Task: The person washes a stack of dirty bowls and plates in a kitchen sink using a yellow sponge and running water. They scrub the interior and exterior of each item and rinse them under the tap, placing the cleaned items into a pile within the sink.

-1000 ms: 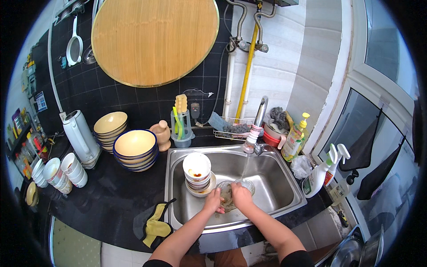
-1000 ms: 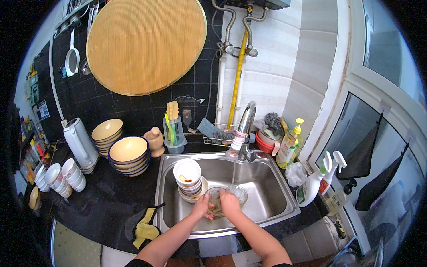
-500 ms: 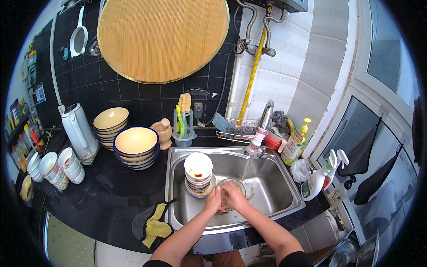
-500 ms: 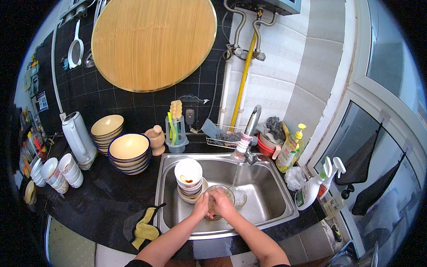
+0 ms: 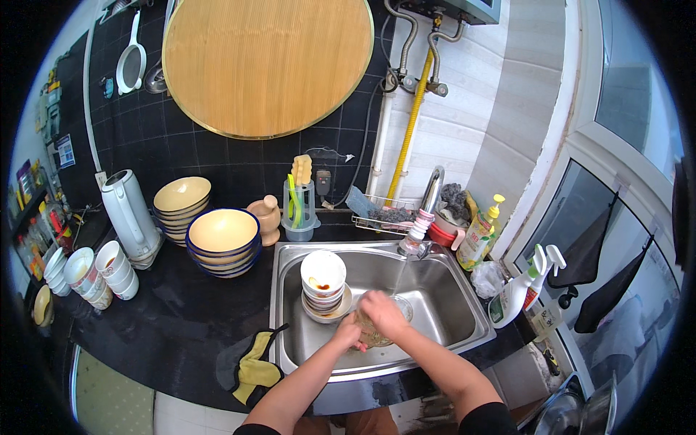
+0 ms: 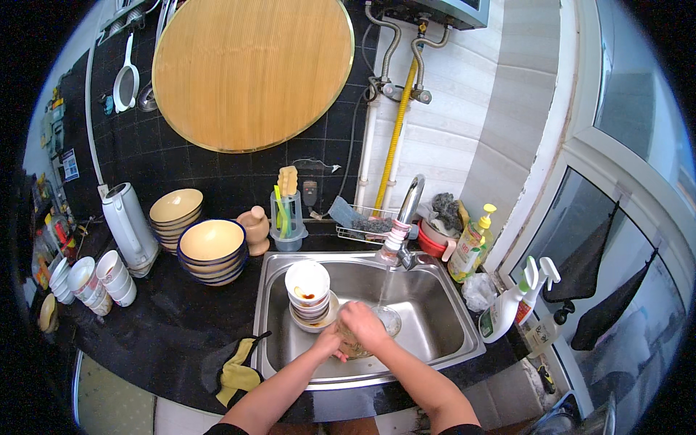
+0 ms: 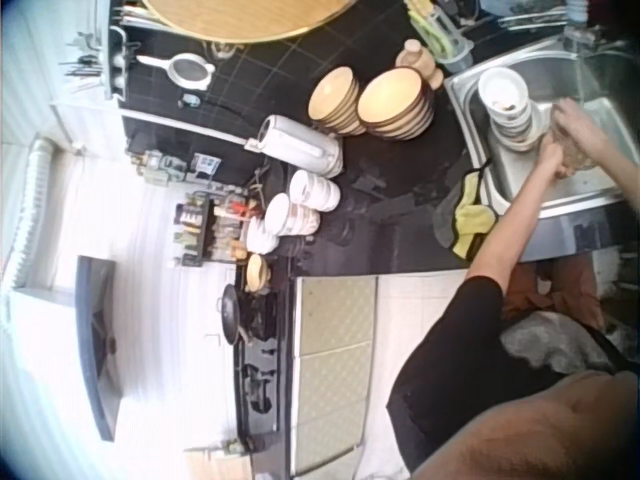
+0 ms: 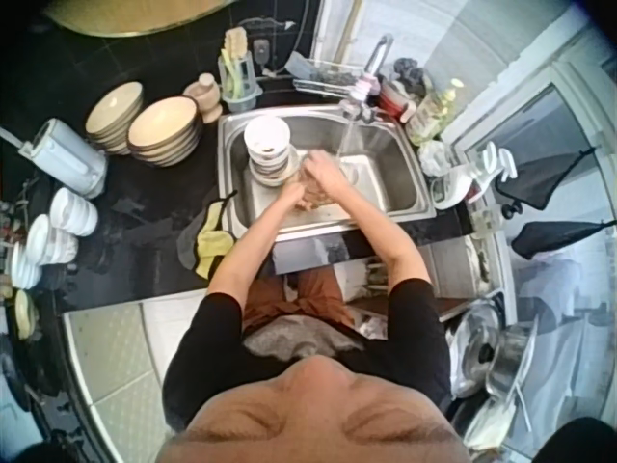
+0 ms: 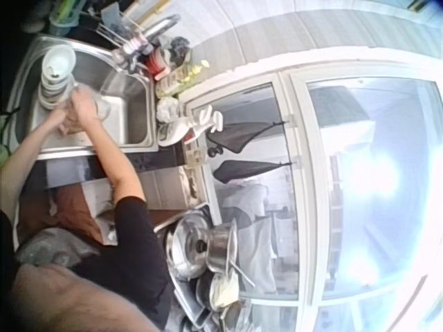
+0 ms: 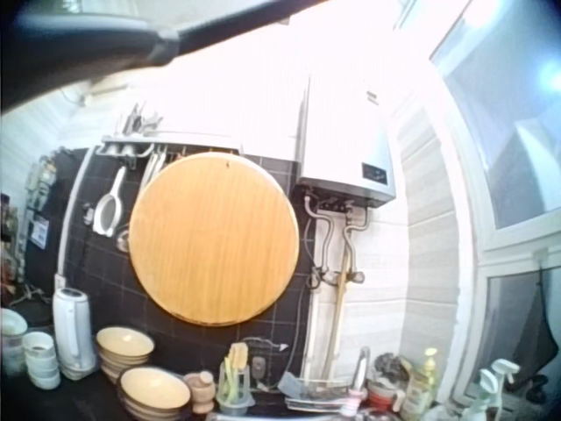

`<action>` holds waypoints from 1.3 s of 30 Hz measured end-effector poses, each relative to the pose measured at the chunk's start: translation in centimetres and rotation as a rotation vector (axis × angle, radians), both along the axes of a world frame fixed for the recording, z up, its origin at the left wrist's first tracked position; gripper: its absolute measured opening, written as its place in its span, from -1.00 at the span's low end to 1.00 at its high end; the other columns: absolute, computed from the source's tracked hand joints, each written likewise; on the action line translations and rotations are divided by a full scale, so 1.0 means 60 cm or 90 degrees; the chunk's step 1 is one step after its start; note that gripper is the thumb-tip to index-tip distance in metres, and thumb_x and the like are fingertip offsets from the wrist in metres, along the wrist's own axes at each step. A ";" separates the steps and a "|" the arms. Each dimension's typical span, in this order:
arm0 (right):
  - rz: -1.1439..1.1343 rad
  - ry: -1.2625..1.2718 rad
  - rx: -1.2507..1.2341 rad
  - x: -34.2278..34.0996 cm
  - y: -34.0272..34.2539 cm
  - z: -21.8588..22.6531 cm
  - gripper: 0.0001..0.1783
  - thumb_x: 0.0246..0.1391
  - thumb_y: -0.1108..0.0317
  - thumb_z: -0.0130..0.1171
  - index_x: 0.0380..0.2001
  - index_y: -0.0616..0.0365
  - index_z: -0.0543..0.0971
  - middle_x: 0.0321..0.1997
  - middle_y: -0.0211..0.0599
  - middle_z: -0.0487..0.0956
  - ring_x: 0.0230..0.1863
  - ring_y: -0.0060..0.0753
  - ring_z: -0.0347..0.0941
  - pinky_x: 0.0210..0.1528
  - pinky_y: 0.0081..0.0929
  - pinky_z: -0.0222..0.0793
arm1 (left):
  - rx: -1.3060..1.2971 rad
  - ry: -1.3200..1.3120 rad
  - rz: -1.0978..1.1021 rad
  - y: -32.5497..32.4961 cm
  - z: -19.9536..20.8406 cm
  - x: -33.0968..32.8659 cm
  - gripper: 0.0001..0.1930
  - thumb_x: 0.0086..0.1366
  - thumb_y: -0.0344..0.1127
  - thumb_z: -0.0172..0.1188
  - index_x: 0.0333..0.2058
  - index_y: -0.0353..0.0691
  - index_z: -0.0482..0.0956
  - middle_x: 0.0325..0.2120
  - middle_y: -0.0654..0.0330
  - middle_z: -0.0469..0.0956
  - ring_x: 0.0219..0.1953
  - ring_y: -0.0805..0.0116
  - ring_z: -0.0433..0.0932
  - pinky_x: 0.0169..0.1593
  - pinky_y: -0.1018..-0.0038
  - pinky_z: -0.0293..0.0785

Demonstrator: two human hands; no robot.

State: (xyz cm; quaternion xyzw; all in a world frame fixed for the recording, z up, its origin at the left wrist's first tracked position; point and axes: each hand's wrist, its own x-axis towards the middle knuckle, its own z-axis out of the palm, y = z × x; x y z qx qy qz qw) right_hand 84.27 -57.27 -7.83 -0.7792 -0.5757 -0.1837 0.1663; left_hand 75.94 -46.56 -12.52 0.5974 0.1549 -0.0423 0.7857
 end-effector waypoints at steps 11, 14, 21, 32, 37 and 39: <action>-0.164 0.046 -0.032 -0.004 -0.017 -0.030 -0.76 -0.30 0.49 0.09 -0.40 0.22 0.45 -0.31 -0.05 0.39 -0.27 -0.04 0.37 -0.23 -0.28 0.34 | -0.014 -0.001 0.136 -0.001 -0.017 0.010 -0.64 0.22 -0.29 -0.22 0.01 -0.18 0.13 -0.34 0.00 0.38 -0.70 0.20 0.44 -0.76 0.39 0.45; -0.028 0.185 0.079 -0.009 0.003 -0.044 -0.78 -0.21 0.43 0.07 -0.39 0.26 0.44 -0.28 -0.03 0.39 -0.26 -0.01 0.38 -0.23 -0.26 0.32 | -0.039 -0.009 0.166 -0.004 -0.005 0.011 -0.62 0.28 -0.09 -0.25 -0.02 -0.18 0.16 -0.34 0.01 0.36 -0.61 0.18 0.47 -0.75 0.39 0.46; -0.089 0.166 -0.211 -0.037 -0.039 -0.014 -0.70 -0.09 0.22 0.06 -0.36 0.24 0.50 -0.22 -0.08 0.44 -0.18 -0.05 0.38 -0.15 -0.31 0.31 | 0.015 -0.048 0.239 0.008 -0.029 0.017 -0.56 0.29 0.03 -0.30 -0.05 -0.16 0.24 -0.36 0.05 0.33 -0.55 0.19 0.49 -0.73 0.42 0.48; 0.043 0.089 -0.124 -0.074 -0.028 0.012 -0.62 -0.13 -0.01 0.11 -0.47 0.13 0.51 -0.42 -0.26 0.51 -0.46 -0.21 0.46 -0.42 -0.37 0.38 | -0.066 0.030 0.117 0.034 -0.080 0.031 -0.46 0.26 0.14 -0.31 -0.23 -0.22 0.44 -0.34 0.14 0.44 -0.41 0.37 0.47 -0.39 0.37 0.44; -0.080 0.230 0.037 -0.059 -0.020 -0.007 -0.69 -0.19 0.04 0.21 -0.58 0.07 0.57 -0.58 -0.29 0.52 -0.57 -0.38 0.46 -0.48 -0.50 0.37 | -0.167 0.164 -0.116 0.049 -0.057 0.034 -0.17 0.04 0.47 -0.37 -0.07 -0.18 0.34 -0.16 0.11 0.40 -0.16 0.24 0.42 -0.24 0.28 0.43; -0.190 0.478 0.154 -0.047 -0.018 -0.004 -0.71 -0.18 0.07 0.23 -0.57 0.07 0.59 -0.57 -0.32 0.54 -0.54 -0.48 0.47 -0.45 -0.57 0.36 | -0.166 0.156 -0.111 0.030 -0.029 0.022 -0.08 -0.04 0.55 -0.40 0.02 -0.15 0.26 -0.08 0.09 0.35 -0.07 0.20 0.38 -0.17 0.28 0.40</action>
